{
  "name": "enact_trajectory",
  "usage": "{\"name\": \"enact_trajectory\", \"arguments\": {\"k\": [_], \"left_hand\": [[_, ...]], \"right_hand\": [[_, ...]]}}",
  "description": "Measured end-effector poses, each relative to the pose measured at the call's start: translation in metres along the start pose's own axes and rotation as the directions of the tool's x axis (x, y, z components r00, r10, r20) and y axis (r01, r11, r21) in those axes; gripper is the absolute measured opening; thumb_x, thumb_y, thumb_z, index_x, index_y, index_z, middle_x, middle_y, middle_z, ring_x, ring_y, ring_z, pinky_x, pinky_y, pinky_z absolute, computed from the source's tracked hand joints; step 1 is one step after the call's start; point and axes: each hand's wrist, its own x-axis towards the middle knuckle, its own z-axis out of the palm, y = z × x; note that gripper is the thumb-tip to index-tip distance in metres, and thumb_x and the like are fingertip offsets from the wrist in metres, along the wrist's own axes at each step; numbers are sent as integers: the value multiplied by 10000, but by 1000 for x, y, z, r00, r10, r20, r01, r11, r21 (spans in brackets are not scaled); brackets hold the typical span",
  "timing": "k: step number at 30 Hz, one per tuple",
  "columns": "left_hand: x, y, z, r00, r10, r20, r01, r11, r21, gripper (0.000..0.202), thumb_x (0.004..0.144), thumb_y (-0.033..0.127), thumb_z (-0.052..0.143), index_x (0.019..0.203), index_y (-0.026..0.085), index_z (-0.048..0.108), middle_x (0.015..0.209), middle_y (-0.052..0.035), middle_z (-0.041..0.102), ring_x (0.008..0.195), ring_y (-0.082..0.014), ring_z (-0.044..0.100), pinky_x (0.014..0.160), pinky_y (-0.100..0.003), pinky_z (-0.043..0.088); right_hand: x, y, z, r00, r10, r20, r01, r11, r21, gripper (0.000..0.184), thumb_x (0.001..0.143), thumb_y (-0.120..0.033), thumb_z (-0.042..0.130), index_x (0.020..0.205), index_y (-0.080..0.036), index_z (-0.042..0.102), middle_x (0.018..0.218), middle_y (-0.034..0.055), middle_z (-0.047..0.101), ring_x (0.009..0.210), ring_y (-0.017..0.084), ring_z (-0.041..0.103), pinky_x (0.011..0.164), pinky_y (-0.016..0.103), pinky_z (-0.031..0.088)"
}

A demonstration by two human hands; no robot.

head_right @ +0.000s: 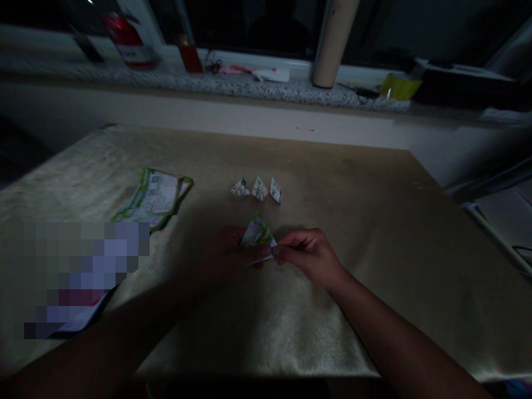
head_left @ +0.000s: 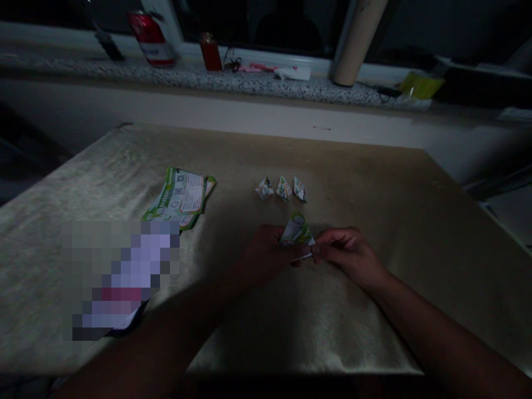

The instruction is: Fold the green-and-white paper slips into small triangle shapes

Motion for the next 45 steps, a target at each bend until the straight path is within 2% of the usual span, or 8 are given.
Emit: {"name": "enact_trajectory", "arguments": {"k": [10,16,22,27,34,39,40,45], "left_hand": [[2,0,-1,999,9,34,-8,1000,-14,301,734,409,736,647,127,673,574,1,607,524,-99,538,513,-204,401],[0,1,-4,998,-37,57,41,997,-64,272,706,390,735,715,120,706,629,-6,636,537,-100,541,539,-216,429],[-2,-3,-4,994,-84,75,89,994,-68,315,675,418,764,651,128,646,575,14,586,525,-97,522,527,-214,407],[0,-4,-1,985,-97,142,111,990,-91,287,685,386,762,709,114,672,620,11,599,544,-90,526,541,-211,437],[0,0,-4,983,-129,134,136,990,-44,241,662,343,759,658,128,650,580,20,590,515,-89,521,499,-197,411],[-10,-4,3,923,-217,318,199,976,89,258,675,361,749,651,124,650,565,21,582,495,-86,510,500,-202,405],[-11,-5,4,926,-227,303,212,974,82,271,670,380,750,668,123,661,578,15,596,498,-91,519,500,-206,409],[-6,-4,3,957,-198,212,191,980,49,254,662,361,745,646,126,647,564,16,589,497,-94,520,504,-210,412]], "right_hand": [[1,11,0,997,72,-26,-70,994,89,91,737,-258,800,699,-181,769,643,15,712,596,121,621,613,242,481],[0,13,-4,999,34,-20,-30,988,153,107,805,-292,782,763,-195,768,681,7,719,641,116,630,653,234,485],[0,6,-2,995,19,99,-27,996,87,160,754,-331,828,836,-198,791,747,27,754,642,132,656,635,249,524],[-3,0,5,1000,1,18,-1,1000,19,157,709,-314,855,688,-183,771,621,12,715,548,109,609,549,218,485],[-3,0,9,999,27,-43,-24,997,71,139,726,-309,835,705,-183,780,654,23,727,555,119,612,556,235,491],[6,-1,-10,962,-43,-269,105,969,222,121,768,-306,809,730,-201,763,597,-7,674,642,134,649,727,267,535],[7,-1,-14,956,-47,-288,117,965,234,118,765,-302,811,733,-201,759,590,-11,666,637,131,645,734,266,535],[5,-1,-13,986,-52,-158,82,979,188,184,818,-375,771,768,-198,767,646,5,694,650,119,637,707,239,520]]}}
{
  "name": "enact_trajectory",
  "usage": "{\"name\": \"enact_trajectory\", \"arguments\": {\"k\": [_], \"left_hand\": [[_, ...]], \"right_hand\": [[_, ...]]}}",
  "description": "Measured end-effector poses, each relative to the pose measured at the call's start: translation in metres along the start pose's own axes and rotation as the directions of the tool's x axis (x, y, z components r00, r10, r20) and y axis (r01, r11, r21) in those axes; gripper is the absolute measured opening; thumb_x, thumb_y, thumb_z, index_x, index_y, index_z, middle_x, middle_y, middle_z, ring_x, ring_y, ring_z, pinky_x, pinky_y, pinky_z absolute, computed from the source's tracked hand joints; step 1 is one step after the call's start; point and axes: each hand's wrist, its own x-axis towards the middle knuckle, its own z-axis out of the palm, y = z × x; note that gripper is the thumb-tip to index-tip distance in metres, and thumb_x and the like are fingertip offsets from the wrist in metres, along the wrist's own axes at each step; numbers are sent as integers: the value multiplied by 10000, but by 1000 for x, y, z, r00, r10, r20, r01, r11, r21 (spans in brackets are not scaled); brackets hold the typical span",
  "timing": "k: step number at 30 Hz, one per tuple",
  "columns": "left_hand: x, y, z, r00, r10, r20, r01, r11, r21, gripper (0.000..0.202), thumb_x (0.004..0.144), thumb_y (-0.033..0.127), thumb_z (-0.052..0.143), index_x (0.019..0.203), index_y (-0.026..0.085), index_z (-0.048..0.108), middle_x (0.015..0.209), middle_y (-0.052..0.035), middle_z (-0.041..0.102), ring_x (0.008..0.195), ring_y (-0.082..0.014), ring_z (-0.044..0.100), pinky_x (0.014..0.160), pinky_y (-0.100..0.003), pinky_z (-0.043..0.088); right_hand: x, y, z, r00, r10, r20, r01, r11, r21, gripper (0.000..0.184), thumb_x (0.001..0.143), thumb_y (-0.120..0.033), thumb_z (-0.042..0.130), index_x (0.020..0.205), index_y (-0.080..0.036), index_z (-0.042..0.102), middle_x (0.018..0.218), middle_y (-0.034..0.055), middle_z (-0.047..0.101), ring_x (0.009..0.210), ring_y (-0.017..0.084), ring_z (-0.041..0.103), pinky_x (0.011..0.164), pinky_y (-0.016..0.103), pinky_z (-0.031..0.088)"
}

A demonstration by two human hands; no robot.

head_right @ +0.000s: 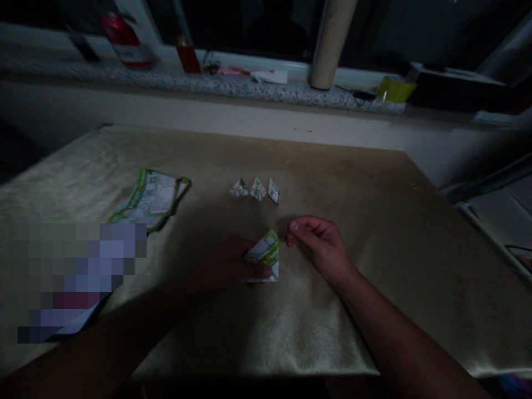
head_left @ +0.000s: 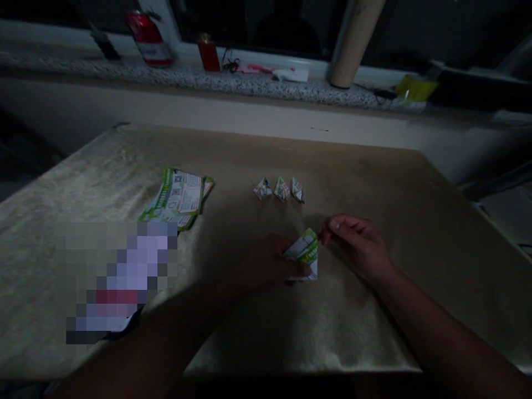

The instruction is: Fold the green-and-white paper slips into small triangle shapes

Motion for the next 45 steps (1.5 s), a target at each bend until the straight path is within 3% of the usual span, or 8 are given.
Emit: {"name": "enact_trajectory", "arguments": {"k": [6,14,18,25,27,31,39,45], "left_hand": [[4,2,-4,998,-11,-65,5,996,-88,254,624,358,757,622,136,632,550,32,565,484,-84,492,499,-211,416],[6,7,-8,999,-2,-50,2,1000,2,245,666,361,751,718,137,667,602,21,605,510,-98,531,501,-208,419],[3,9,-11,997,59,-51,-46,974,223,278,777,412,680,712,145,638,594,20,592,532,-109,537,515,-211,387],[3,-4,-13,875,377,-303,4,621,783,447,867,375,638,1237,136,567,1004,-95,677,914,-244,637,808,-362,489],[2,-7,-11,842,471,-262,3,483,876,401,884,347,627,1215,126,577,1104,-128,638,1029,-271,595,901,-409,478],[0,-12,-4,845,534,-44,-143,305,942,192,968,272,513,1047,153,641,1089,-100,623,1018,-233,566,920,-387,480],[-5,-15,11,860,505,77,-146,98,984,188,965,191,505,964,144,686,988,-99,646,920,-228,581,817,-371,490],[-5,-18,11,836,544,75,-129,62,990,199,970,199,497,957,153,691,986,-101,646,905,-223,580,795,-367,485]], "right_hand": [[-5,7,11,975,87,204,-53,984,-167,181,727,-348,844,759,-184,773,678,10,719,586,117,615,567,226,492],[-3,10,14,989,117,86,-106,987,-119,204,761,-380,813,746,-183,764,695,17,738,575,110,620,586,232,498],[0,14,14,996,65,68,-45,965,-257,261,760,-426,796,743,-172,737,697,27,727,581,126,611,582,252,494],[3,23,9,991,-79,103,127,774,-621,367,816,-318,739,1148,-184,658,713,-6,681,622,137,617,625,261,496],[4,23,6,982,-137,133,191,683,-705,389,817,-286,734,1185,-200,643,751,1,684,661,148,626,667,276,502],[5,17,1,961,-201,190,273,571,-774,109,821,-290,730,868,-202,685,743,16,663,676,159,614,664,289,474],[1,10,-3,923,-144,357,380,487,-786,222,768,-259,793,674,-198,602,687,-3,636,689,157,576,693,301,417],[3,16,0,938,-148,314,345,503,-792,232,775,-251,779,634,-199,602,659,-3,639,673,157,564,682,295,406]]}}
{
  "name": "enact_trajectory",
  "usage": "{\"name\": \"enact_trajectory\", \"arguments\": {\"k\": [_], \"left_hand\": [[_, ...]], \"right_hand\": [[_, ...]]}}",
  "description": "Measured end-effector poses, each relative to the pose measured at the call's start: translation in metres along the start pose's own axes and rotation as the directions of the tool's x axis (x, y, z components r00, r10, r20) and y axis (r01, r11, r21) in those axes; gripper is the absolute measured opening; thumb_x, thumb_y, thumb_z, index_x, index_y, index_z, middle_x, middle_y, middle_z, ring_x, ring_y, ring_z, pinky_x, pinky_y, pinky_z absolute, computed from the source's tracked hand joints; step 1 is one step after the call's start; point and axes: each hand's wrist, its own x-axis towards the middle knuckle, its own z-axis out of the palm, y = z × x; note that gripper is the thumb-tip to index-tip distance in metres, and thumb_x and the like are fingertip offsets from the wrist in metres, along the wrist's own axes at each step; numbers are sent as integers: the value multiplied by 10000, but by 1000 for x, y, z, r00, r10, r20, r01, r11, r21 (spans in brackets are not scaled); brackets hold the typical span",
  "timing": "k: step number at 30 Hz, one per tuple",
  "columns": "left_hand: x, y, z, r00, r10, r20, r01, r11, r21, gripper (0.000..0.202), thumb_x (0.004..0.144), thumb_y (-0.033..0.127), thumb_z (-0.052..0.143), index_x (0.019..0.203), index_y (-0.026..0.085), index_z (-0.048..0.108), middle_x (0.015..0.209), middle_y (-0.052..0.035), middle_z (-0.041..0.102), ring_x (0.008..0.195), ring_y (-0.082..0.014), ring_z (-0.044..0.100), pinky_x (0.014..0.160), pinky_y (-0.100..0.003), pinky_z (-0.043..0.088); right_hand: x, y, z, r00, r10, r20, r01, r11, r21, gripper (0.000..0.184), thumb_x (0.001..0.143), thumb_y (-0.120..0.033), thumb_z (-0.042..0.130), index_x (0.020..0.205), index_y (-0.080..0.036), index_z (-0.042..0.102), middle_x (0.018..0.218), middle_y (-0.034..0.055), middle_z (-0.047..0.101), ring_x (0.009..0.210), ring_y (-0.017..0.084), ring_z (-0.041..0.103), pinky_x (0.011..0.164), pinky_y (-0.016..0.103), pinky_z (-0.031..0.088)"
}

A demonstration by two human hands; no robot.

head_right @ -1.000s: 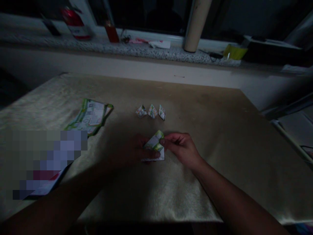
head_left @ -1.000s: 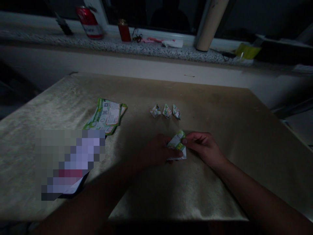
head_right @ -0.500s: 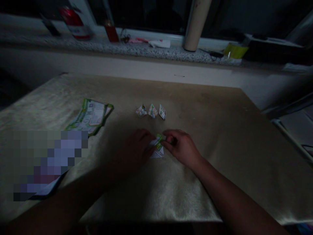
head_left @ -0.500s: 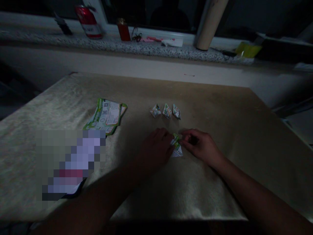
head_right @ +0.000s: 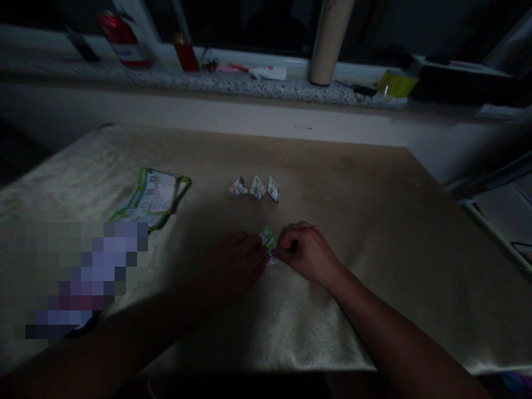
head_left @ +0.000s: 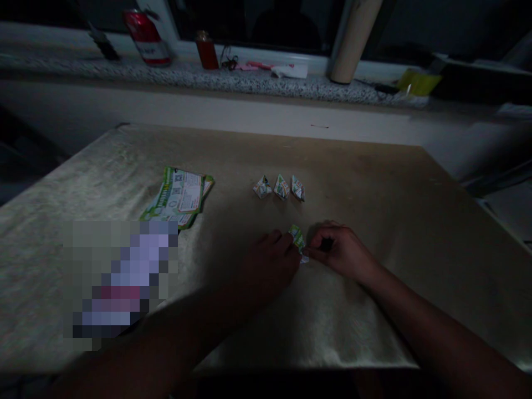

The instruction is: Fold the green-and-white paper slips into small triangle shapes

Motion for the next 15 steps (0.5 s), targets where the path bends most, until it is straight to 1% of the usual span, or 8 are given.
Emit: {"name": "enact_trajectory", "arguments": {"k": [5,9,12,15], "left_hand": [[0,-2,0,1000,-7,27,7,1000,-25,192,966,207,512,959,161,698,996,-92,655,917,-229,584,812,-375,494],[0,-2,0,1000,10,8,-10,1000,-16,205,973,206,498,1016,154,691,1020,-101,654,935,-228,586,827,-374,494],[0,-2,0,1000,4,11,-4,1000,-11,217,976,215,494,1045,153,690,1027,-101,656,931,-228,588,826,-379,494],[-1,-2,0,1000,1,18,-1,1000,-18,211,974,223,503,1011,153,699,1024,-96,655,927,-232,585,824,-383,493]], "right_hand": [[4,1,6,994,99,-46,-100,995,-4,216,761,-229,768,617,-194,610,624,-10,622,632,146,554,641,272,404],[10,1,8,976,213,-55,-213,977,-2,204,771,-264,740,622,-193,620,613,-9,628,569,135,556,580,256,392],[15,0,9,955,284,-80,-289,956,-57,211,791,-311,714,634,-200,625,615,-4,641,552,140,569,552,253,374],[19,0,11,945,288,-154,-310,940,-142,217,797,-359,710,655,-211,637,627,3,662,562,153,591,545,259,358]]}}
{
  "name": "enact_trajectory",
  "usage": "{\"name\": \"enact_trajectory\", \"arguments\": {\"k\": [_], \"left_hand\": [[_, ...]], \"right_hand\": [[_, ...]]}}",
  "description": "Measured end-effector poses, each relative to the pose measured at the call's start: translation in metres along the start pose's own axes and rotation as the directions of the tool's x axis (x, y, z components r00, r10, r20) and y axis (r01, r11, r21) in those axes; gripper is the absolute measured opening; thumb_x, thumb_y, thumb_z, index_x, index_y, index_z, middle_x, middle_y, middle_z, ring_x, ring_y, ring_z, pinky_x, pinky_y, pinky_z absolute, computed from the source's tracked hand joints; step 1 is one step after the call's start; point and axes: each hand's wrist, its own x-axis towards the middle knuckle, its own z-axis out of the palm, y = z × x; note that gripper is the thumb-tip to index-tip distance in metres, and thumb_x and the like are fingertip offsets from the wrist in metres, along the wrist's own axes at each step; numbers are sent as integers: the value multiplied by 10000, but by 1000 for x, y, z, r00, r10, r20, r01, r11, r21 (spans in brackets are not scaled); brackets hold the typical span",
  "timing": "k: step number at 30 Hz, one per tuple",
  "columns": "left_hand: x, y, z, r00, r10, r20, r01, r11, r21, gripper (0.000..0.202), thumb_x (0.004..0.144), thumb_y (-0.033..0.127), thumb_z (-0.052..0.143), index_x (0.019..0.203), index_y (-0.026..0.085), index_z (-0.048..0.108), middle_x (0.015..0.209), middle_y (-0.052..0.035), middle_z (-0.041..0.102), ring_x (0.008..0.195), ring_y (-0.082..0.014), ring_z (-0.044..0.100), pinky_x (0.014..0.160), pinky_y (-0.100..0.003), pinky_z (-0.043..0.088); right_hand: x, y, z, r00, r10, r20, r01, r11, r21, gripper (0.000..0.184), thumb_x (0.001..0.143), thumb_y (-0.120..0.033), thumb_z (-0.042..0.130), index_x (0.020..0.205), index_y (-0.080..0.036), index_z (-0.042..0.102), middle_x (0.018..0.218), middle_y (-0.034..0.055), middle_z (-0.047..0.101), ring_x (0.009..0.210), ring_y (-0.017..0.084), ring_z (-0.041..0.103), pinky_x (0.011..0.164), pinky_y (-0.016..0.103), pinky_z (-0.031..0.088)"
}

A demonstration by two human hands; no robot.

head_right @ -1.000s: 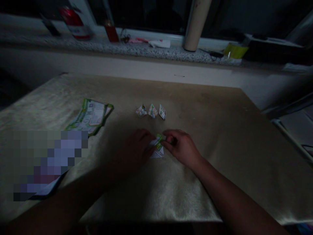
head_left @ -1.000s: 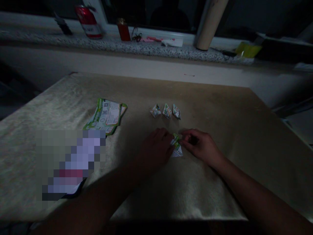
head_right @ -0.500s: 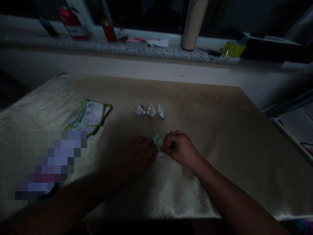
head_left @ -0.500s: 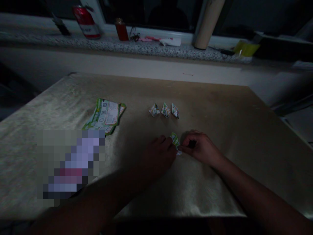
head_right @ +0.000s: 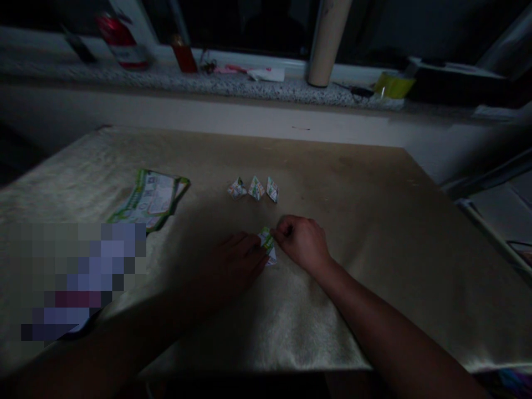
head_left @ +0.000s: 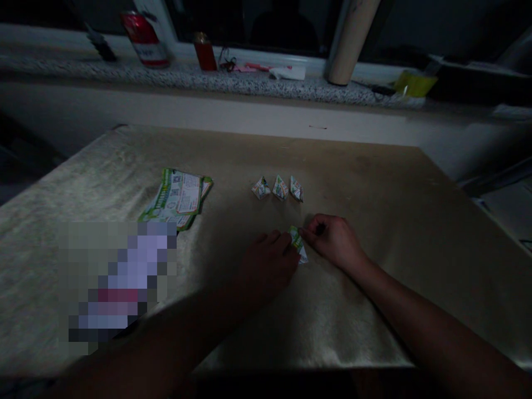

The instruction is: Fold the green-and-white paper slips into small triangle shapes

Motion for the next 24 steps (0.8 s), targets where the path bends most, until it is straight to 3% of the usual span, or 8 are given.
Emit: {"name": "enact_trajectory", "arguments": {"k": [4,11,18,24], "left_hand": [[-1,0,1,1000,-3,-2,3,1000,-21,200,968,225,514,965,159,703,1000,-88,648,918,-233,576,826,-388,487],[1,-3,-3,998,-67,-4,66,987,-144,238,980,289,507,1004,177,715,1026,-78,646,981,-230,562,892,-397,470],[1,-12,-5,997,-79,16,81,973,-216,217,959,337,557,997,206,726,1026,-65,618,1000,-216,542,909,-387,447],[2,-17,-4,998,-62,10,62,968,-241,206,950,351,569,997,212,713,1024,-62,616,1032,-226,540,937,-388,441]], "right_hand": [[0,0,2,997,0,-79,-4,998,-58,248,819,-406,694,668,-218,637,618,7,663,564,161,593,540,265,340],[-7,9,-3,998,-57,11,54,977,207,316,842,-440,698,667,-193,608,609,-12,600,537,121,525,535,246,377],[-10,18,-4,946,-319,57,294,919,261,188,863,-394,724,860,-210,761,694,8,624,656,143,573,655,269,437],[-11,21,-13,897,-414,156,367,894,256,193,783,-367,815,918,-237,770,821,32,698,789,177,628,754,309,459]]}}
